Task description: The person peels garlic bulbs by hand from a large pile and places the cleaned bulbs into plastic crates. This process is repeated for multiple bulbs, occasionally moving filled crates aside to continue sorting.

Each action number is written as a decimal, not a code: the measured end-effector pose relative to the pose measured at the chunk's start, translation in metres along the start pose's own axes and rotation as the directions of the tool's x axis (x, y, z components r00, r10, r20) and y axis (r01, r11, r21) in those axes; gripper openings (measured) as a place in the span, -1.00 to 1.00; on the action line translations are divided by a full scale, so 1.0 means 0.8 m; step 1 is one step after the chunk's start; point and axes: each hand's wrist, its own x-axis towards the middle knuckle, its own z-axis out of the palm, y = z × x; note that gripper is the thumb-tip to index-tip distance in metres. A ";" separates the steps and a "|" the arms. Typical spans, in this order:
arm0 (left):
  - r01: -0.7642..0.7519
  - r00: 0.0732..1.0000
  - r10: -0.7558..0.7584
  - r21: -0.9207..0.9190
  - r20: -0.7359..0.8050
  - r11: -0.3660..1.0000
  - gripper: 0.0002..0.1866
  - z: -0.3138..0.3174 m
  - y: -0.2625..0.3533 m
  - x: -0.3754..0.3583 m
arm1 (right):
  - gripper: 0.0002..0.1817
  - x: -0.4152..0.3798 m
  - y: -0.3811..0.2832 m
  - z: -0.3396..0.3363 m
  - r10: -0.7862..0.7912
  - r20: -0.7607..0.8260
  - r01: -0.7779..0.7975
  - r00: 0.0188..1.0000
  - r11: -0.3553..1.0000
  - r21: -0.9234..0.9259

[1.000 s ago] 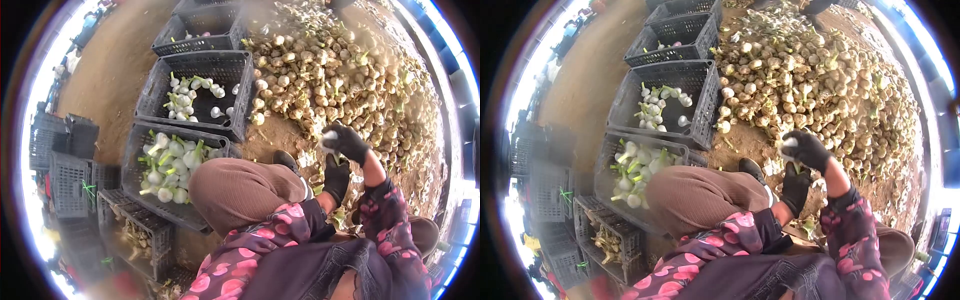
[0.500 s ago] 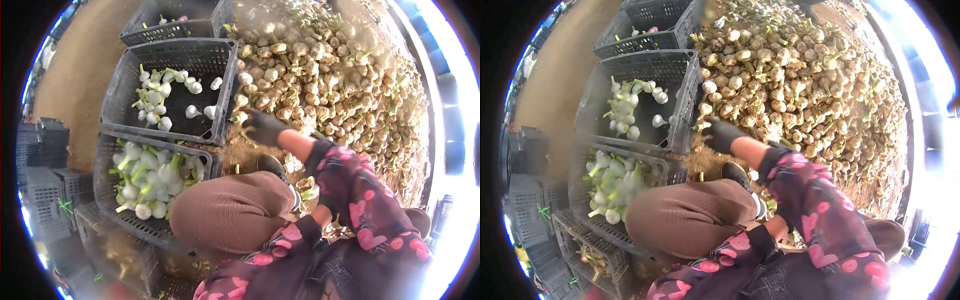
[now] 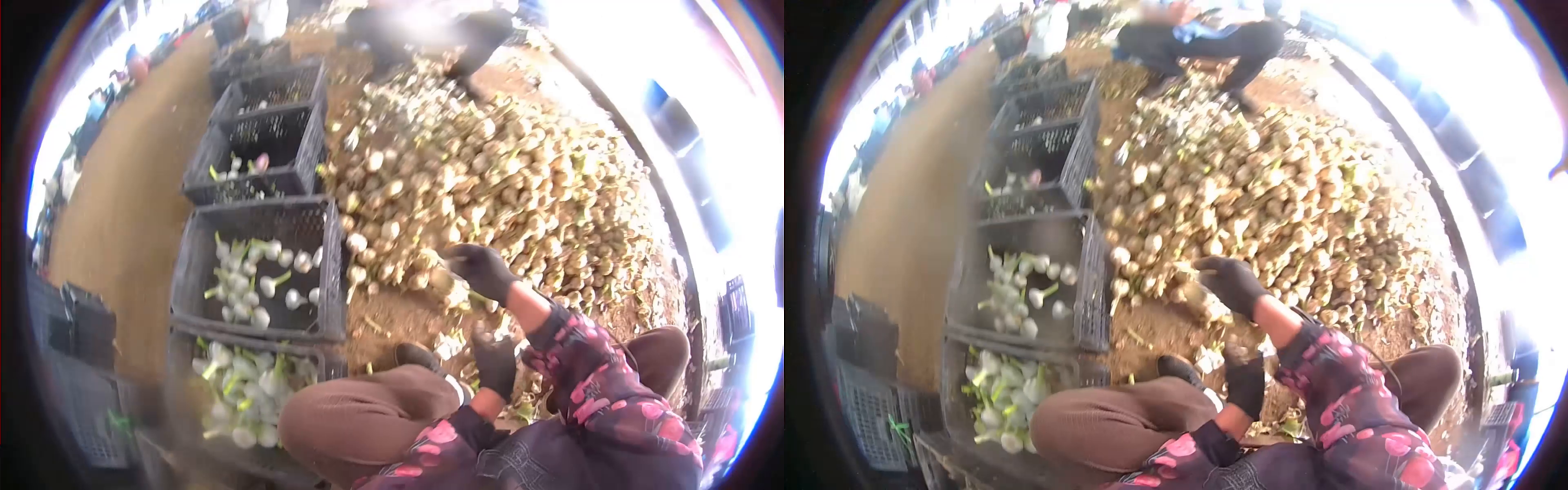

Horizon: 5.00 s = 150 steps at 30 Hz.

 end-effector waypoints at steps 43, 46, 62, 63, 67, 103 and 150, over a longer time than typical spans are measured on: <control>-0.042 0.930 0.027 0.033 0.367 0.999 -0.75 -0.016 0.093 0.005 | -0.36 -0.231 -0.033 -0.087 -0.153 -0.213 0.120 0.965 0.980 -0.160; -0.145 0.910 0.147 -0.033 0.387 0.989 -0.69 -0.015 0.094 0.006 | -0.41 -0.236 -0.033 -0.074 -0.200 -0.249 0.132 0.948 0.956 -0.263; 0.008 0.827 0.012 -0.033 0.562 0.999 -0.75 -0.022 0.094 -0.010 | -0.71 -0.241 0.056 -0.032 0.490 0.020 -0.144 0.872 0.216 0.966; -0.100 0.798 0.090 -0.017 0.596 0.995 -0.75 -0.029 0.084 0.000 | -0.73 -0.242 0.031 -0.044 0.524 0.176 -0.201 0.833 -0.009 0.980; -0.672 0.735 0.342 0.560 0.586 0.484 -0.75 -0.027 0.071 0.006 | -0.71 -0.252 -0.026 -0.070 0.504 -0.075 -0.187 0.860 0.449 0.874; 0.004 0.681 0.072 -0.101 0.729 0.995 -0.35 -0.002 0.063 -0.031 | -0.76 -0.277 0.073 -0.081 0.632 -0.276 -0.346 0.724 0.679 0.647; 0.388 0.643 -0.250 -0.027 0.724 0.921 -0.81 -0.015 0.074 -0.040 | -0.46 -0.286 0.081 -0.124 0.438 -0.167 -0.469 0.883 0.808 -0.356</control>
